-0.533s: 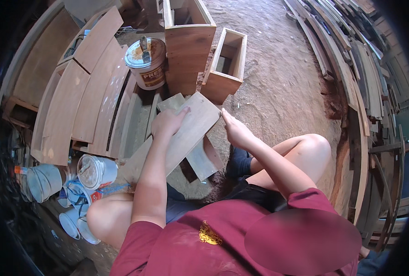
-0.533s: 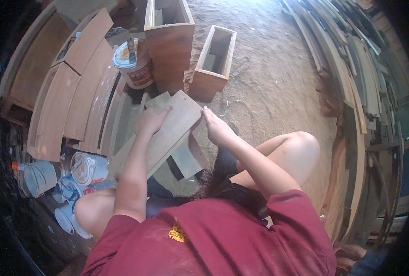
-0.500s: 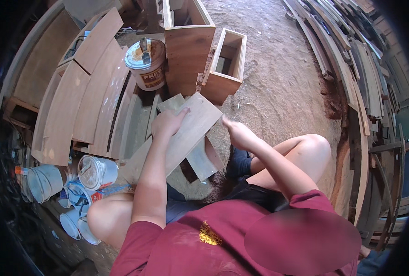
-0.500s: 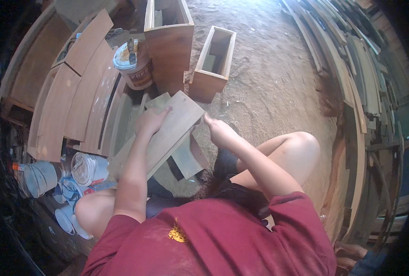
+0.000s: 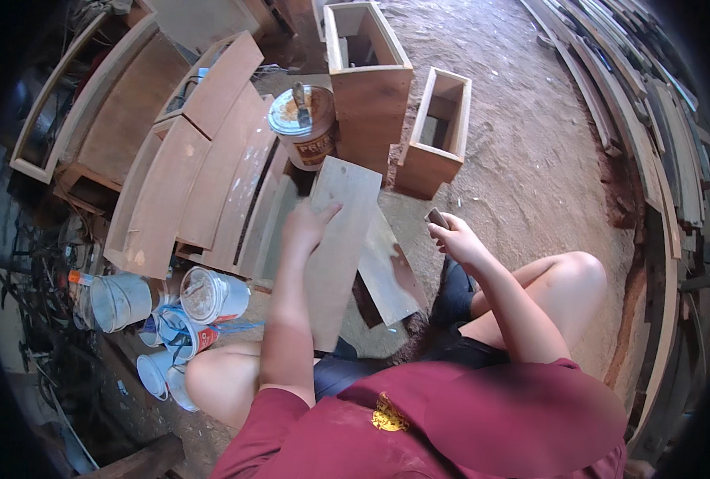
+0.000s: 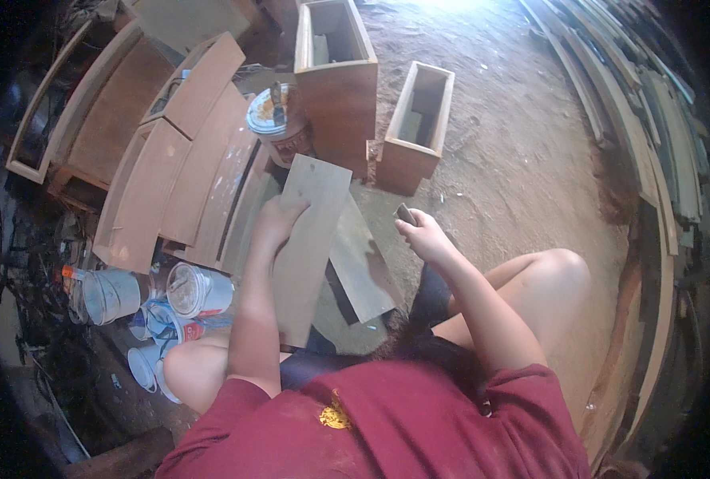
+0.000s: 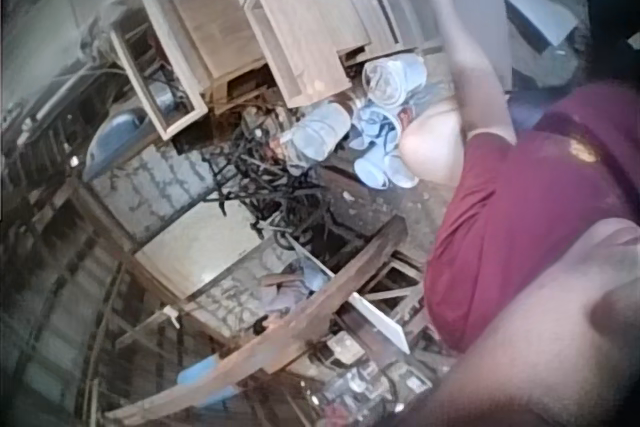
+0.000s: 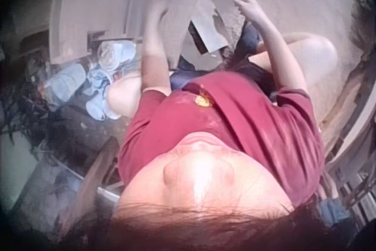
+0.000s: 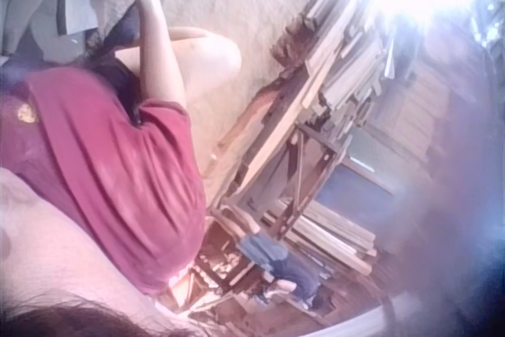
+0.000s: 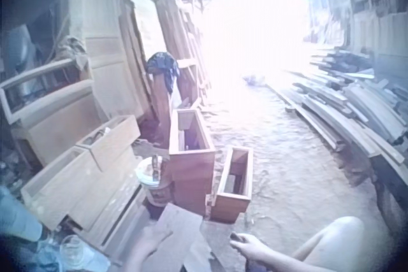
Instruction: The person sits on the floor and assembles a small wooden box by fitting side panels into grooves. They then sand the edges and surfaces of the box and a separate flat wooden board using a sanding block.
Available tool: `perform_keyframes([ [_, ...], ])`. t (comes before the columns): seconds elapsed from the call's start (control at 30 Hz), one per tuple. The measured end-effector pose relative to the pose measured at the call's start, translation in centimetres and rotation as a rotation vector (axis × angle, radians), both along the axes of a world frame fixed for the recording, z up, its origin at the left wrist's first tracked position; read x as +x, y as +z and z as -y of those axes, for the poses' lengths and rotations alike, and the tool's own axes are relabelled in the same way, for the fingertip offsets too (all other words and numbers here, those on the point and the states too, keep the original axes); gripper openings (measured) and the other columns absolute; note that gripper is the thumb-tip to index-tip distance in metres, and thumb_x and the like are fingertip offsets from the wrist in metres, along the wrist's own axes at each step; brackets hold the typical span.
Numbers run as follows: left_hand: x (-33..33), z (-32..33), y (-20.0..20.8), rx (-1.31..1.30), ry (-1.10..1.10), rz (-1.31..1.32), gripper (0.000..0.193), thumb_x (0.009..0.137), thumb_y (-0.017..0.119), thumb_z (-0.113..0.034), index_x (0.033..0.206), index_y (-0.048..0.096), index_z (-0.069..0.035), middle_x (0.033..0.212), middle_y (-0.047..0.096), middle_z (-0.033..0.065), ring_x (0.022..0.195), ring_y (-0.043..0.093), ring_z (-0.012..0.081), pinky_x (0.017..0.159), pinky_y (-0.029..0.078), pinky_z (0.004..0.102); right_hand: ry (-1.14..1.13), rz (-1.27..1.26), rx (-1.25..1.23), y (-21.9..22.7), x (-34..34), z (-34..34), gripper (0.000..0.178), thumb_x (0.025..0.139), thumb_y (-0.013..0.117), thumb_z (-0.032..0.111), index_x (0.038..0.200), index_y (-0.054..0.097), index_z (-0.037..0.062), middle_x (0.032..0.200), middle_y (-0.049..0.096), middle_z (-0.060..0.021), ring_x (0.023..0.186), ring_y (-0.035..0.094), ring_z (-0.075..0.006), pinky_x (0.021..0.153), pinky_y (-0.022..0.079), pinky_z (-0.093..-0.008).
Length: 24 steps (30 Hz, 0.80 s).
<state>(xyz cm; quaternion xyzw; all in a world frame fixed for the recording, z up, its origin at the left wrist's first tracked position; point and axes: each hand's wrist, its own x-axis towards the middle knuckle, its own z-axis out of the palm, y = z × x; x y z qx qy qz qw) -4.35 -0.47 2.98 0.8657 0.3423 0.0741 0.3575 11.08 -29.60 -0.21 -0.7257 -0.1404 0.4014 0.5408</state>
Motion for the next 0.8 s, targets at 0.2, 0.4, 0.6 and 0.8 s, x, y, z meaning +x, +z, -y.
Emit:
perform_keyframes([
  [0.2, 3.0, 1.6, 0.6, 0.25, 0.105, -0.199, 0.054, 0.093, 0.068, -0.04, 0.117, 0.051, 0.006, 0.103, 0.071, 0.0303, 0.101, 0.07, 0.0443, 0.089, 0.055, 0.0519, -0.029, -0.035, 0.077, 2.1, -1.2, -1.7, 0.026, 0.102, 0.062, 0.027, 0.122, 0.058, 0.0091, 0.095, 0.057, 0.0005, 0.085, 0.055, -0.0108, 0.075, 0.049, -0.03],
  [0.4, 4.4, 0.8, -3.2, 0.195, 0.147, -0.254, 0.051, 0.095, 0.064, -0.039, 0.115, 0.047, 0.004, 0.106, 0.07, 0.0313, 0.102, 0.071, 0.0438, 0.089, 0.055, 0.0528, -0.003, -0.06, 0.064, 1.4, -2.7, -2.8, 0.021, 0.103, 0.061, 0.027, 0.111, 0.062, 0.0084, 0.089, 0.055, 0.0024, 0.08, 0.053, -0.0095, 0.072, 0.048, -0.0288],
  [0.6, 4.2, -0.7, -6.6, -0.109, 0.16, -0.015, 0.048, 0.1, 0.051, -0.041, 0.121, 0.048, 0.002, 0.122, 0.066, 0.031, 0.114, 0.067, 0.0397, 0.097, 0.051, 0.0488, 0.151, -0.076, 0.033, -1.9, -5.4, -4.1, 0.026, 0.102, 0.063, 0.032, 0.103, 0.06, 0.0065, 0.085, 0.057, 0.0022, 0.075, 0.054, -0.0091, 0.07, 0.048, -0.0285],
  [0.8, 2.8, -3.8, -12.1, -1.091, 0.275, 0.578, 0.045, 0.1, 0.047, -0.037, 0.129, 0.054, -0.003, 0.123, 0.065, 0.0147, 0.117, 0.061, 0.0236, 0.104, 0.046, 0.0389, 0.215, 0.475, -0.045, -3.4, -15.3, -9.8, 0.076, 0.076, 0.088, 0.043, 0.117, 0.05, -0.0085, 0.135, 0.046, -0.0331, 0.129, 0.049, -0.0432, 0.106, 0.044, -0.046],
])
